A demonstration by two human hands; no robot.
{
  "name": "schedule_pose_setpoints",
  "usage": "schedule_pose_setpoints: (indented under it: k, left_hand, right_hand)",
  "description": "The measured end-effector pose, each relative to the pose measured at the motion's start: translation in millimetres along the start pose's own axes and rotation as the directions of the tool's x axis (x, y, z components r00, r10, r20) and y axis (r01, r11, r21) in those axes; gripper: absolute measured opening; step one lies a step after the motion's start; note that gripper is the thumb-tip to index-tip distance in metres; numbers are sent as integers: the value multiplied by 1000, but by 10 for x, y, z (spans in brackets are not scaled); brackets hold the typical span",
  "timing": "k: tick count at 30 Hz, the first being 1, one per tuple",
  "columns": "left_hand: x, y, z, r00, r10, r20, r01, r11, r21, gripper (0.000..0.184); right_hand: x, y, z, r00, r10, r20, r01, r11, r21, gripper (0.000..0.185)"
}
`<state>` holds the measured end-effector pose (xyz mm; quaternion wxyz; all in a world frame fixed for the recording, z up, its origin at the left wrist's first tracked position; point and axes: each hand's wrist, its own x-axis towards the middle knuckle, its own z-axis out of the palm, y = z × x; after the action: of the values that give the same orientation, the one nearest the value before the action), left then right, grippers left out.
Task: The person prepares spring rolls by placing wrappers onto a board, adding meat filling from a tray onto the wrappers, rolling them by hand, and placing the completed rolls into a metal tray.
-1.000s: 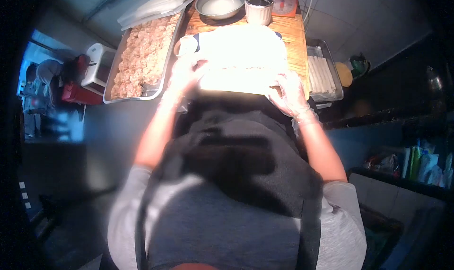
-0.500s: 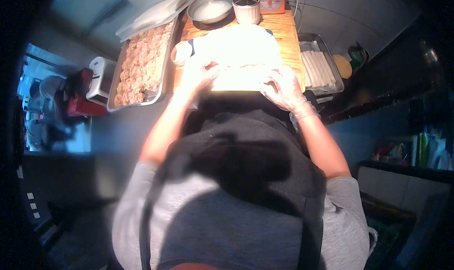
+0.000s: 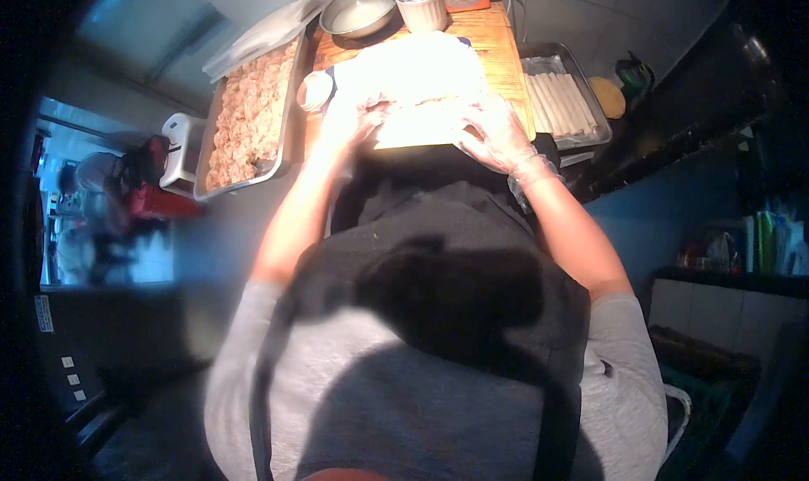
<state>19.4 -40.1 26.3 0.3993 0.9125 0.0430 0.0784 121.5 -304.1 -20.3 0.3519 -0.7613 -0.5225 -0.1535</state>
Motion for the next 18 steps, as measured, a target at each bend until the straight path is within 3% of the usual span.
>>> schedule_pose_setpoints:
  k: [3, 5, 8, 10, 12, 15, 18]
  left_hand:
    - [-2, 10, 0, 996, 83, -40, -81, 996, 43, 54]
    - [-45, -273, 2, 955, 279, -97, -265, 955, 136, 65]
    - [-246, 28, -170, 948, 317, -37, -294, 913, 283, 77]
    - [-349, 112, -157, 899, 425, -107, -355, 849, 392, 75]
    - [-362, 288, -79, 923, 368, -108, -322, 897, 302, 66]
    - [-142, -165, 8, 857, 474, -203, -328, 805, 494, 53]
    - [66, -249, 5, 977, 102, -189, -64, 978, 199, 41]
  right_hand:
    - [23, 42, 15, 999, -32, 9, 32, 997, -71, 26]
    - [52, 74, 69, 996, -75, 41, 81, 981, -178, 24]
    - [182, -75, 94, 997, -74, -11, 71, 982, -176, 20]
    - [247, -75, 185, 994, -36, -99, 22, 990, -142, 19]
    - [329, -70, 218, 990, -8, -143, -11, 991, -132, 18]
    - [546, -88, 134, 985, -2, -174, -19, 993, -117, 19]
    - [744, -58, 91, 983, -6, -186, -12, 996, -94, 22]
